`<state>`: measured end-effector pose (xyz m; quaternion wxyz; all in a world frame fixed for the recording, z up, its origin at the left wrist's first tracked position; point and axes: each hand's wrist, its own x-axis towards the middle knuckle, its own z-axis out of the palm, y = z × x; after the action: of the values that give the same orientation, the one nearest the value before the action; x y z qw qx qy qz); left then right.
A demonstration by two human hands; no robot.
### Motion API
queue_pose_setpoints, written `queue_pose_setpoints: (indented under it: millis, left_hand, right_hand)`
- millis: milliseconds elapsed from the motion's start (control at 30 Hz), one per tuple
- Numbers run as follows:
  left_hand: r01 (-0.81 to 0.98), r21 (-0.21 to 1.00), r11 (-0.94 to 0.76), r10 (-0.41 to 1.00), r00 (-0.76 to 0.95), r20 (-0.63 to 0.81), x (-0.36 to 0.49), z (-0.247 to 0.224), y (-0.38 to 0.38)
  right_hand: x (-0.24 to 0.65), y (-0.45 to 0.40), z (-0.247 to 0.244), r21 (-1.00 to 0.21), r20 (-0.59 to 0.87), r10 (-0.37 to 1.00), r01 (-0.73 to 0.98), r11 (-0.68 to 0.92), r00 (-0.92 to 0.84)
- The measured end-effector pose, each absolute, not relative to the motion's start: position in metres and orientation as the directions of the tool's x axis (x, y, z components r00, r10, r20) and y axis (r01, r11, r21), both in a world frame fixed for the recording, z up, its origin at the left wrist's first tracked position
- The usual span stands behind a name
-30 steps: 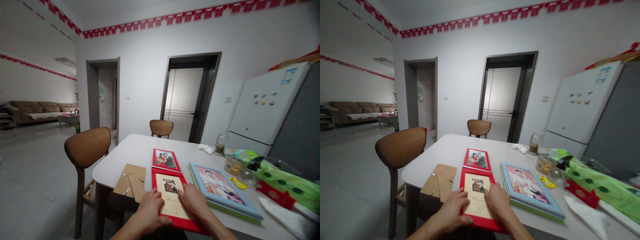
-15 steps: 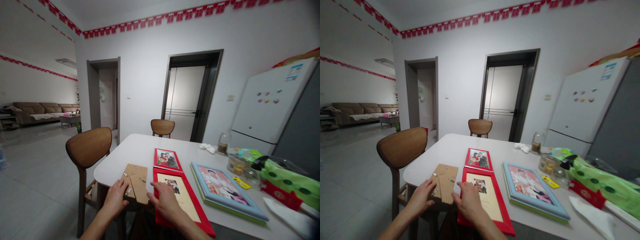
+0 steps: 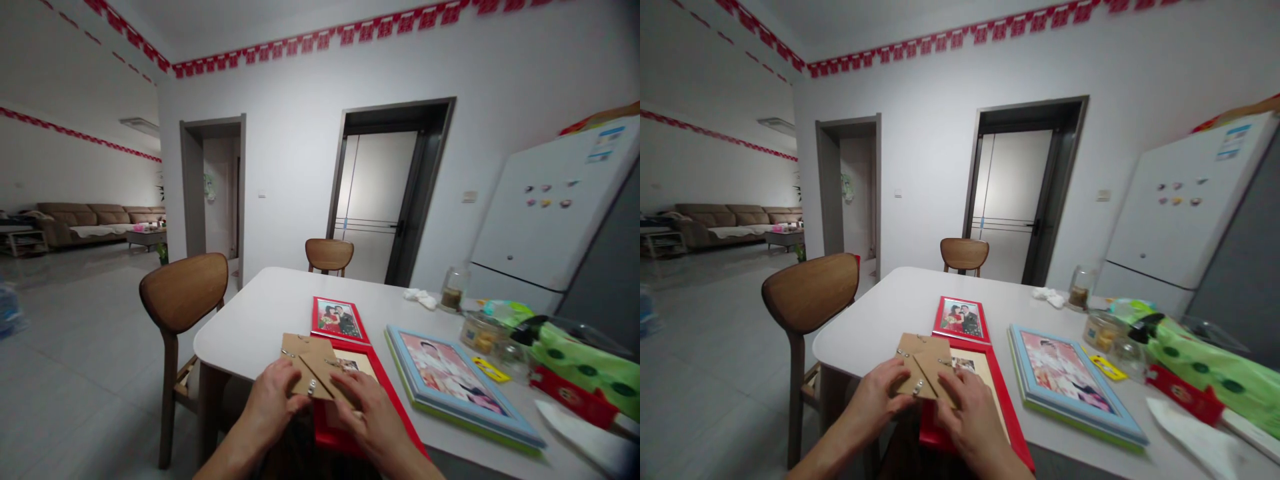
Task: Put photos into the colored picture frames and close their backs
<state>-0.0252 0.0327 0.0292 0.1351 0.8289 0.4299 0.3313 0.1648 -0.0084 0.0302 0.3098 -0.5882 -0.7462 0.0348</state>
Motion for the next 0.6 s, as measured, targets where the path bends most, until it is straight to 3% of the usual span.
queue_pose_setpoints:
  millis: [200,433,600]
  left_hand:
    - [0.551,0.480,-0.683,0.718,0.626,0.304,0.036,0.033,0.008]
    - [0.659,0.380,-0.649,0.757,0.607,0.240,0.040,0.012,0.015]
    - [0.623,0.396,-0.675,0.731,0.637,0.244,0.030,0.003,0.014]
  right_hand:
    - [0.239,-0.045,0.019,-0.399,0.341,0.940,0.903,0.162,-0.018]
    - [0.240,-0.035,0.001,-0.329,0.313,0.948,0.930,0.165,-0.057]
    - [0.232,-0.031,-0.001,-0.303,0.328,0.944,0.941,0.150,-0.045]
